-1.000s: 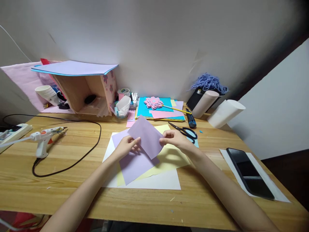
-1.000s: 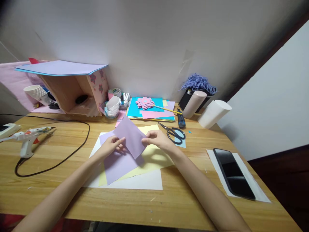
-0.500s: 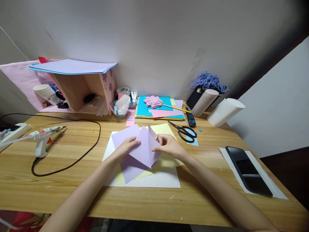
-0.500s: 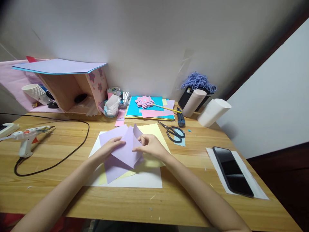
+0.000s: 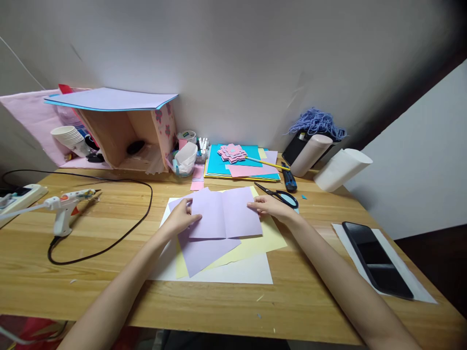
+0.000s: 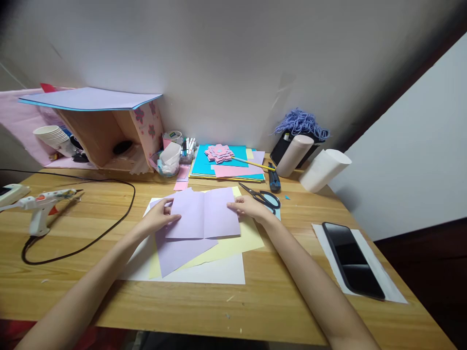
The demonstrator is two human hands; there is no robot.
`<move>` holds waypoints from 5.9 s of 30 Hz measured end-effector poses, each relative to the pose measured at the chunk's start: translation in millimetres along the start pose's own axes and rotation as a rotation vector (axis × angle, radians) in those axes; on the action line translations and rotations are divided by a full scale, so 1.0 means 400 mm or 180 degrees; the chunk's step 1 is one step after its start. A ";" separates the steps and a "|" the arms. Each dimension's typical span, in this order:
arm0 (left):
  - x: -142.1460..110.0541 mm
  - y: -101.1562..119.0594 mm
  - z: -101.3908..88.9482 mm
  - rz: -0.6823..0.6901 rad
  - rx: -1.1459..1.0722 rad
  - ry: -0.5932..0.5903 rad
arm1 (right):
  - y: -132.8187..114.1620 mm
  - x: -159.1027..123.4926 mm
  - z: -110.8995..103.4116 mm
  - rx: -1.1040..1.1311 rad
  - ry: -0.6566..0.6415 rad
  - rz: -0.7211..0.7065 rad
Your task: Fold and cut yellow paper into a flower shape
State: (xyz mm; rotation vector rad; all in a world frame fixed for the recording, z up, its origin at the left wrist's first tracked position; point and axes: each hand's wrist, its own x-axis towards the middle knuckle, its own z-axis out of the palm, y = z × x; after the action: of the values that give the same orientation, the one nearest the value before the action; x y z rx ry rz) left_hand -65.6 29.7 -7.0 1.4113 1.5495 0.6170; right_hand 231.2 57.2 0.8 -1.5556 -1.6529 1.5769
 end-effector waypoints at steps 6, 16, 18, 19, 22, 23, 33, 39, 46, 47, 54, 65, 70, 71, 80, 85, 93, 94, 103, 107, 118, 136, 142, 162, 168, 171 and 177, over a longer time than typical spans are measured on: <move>-0.011 -0.008 -0.023 0.0107 0.0636 -0.0175 | 0.016 0.012 0.000 -0.0041 0.0169 0.0016; -0.003 0.025 0.106 0.2206 0.2283 0.0556 | 0.027 0.029 0.036 0.0018 0.0645 -0.0127; 0.016 0.024 0.123 0.2204 0.2457 0.0491 | 0.043 0.043 0.040 0.0069 0.0876 -0.0258; 0.024 0.025 0.127 0.2181 0.2523 0.0500 | 0.049 0.048 0.040 0.0061 0.0893 -0.0299; 0.037 0.032 0.126 0.2143 0.2674 0.0481 | 0.054 0.052 0.034 0.0008 0.0740 -0.0282; 0.040 0.035 0.125 0.2135 0.2725 0.0472 | 0.052 0.050 0.032 -0.0013 0.0691 -0.0257; 0.053 0.031 0.130 0.2146 0.2864 0.0502 | 0.035 0.039 0.030 0.0121 0.0483 -0.0131; 0.051 0.031 0.130 0.2137 0.2826 0.0524 | 0.027 0.034 0.027 0.0403 0.0355 0.0022; 0.049 0.020 0.129 0.2132 0.2682 0.0516 | 0.045 0.008 0.040 0.0549 0.0518 -0.0056; 0.049 0.016 0.128 0.2113 0.2639 0.0514 | 0.048 0.004 0.043 0.0535 0.0525 -0.0067; 0.044 0.009 0.129 0.1993 0.2655 0.0433 | 0.059 -0.039 0.062 0.0605 0.0457 0.0138; 0.048 0.010 0.132 0.1903 0.2763 0.0434 | 0.073 -0.091 0.098 0.0797 0.0212 0.0093; 0.046 0.010 0.132 0.1895 0.2675 0.0443 | 0.094 -0.137 0.086 0.0972 0.0628 0.0181; 0.043 0.013 0.131 0.1907 0.2579 0.0450 | 0.095 -0.144 0.080 0.0997 0.0677 0.0166; 0.006 0.051 0.140 0.0697 -0.0789 -0.0230 | 0.030 -0.089 0.096 0.0807 -0.0202 -0.0390; -0.005 0.047 0.147 0.0052 -0.1668 -0.0790 | 0.026 -0.074 0.130 0.0501 0.0436 -0.1060; -0.025 0.061 0.150 -0.0161 -0.2267 -0.1067 | 0.043 -0.099 0.164 -0.1779 0.0676 -0.2470; -0.023 0.059 0.149 -0.0158 -0.2345 -0.1098 | 0.045 -0.099 0.166 -0.1983 0.0601 -0.2539; -0.009 0.044 0.151 -0.0257 -0.2908 -0.1225 | 0.058 -0.091 0.177 -0.2687 0.0563 -0.2535; -0.011 0.046 0.152 -0.0224 -0.2791 -0.1179 | 0.056 -0.094 0.178 -0.2739 0.0583 -0.2512; -0.015 0.043 0.156 -0.0058 -0.2406 -0.1108 | 0.051 -0.100 0.186 -0.2583 0.0537 -0.2599; -0.014 0.085 0.180 0.0449 -0.1344 -0.0719 | 0.045 -0.073 0.146 0.0959 0.0588 -0.0624; 0.055 0.128 0.182 0.0573 -0.0870 -0.0327 | 0.031 -0.033 0.123 0.1259 0.1127 -0.0817; 0.025 0.163 0.283 0.0069 -0.1868 -0.0336 | 0.048 -0.027 0.164 0.1564 0.2239 -0.1349; 0.025 0.163 0.278 0.0635 -0.1537 0.0087 | 0.055 -0.025 0.164 0.1422 0.2072 -0.1325; 0.026 0.168 0.263 0.0796 -0.1635 0.0302 | 0.058 -0.027 0.165 0.1366 0.1832 -0.1284; 0.030 0.169 0.245 0.0818 -0.1569 0.0170 | 0.063 -0.023 0.132 0.1434 0.1393 -0.1318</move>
State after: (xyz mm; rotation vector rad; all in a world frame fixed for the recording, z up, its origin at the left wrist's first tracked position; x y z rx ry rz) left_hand 53.4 34.8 2.4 1.2215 1.1527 1.1148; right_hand 200.9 19.4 -33.1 -1.1287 -1.1784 1.1774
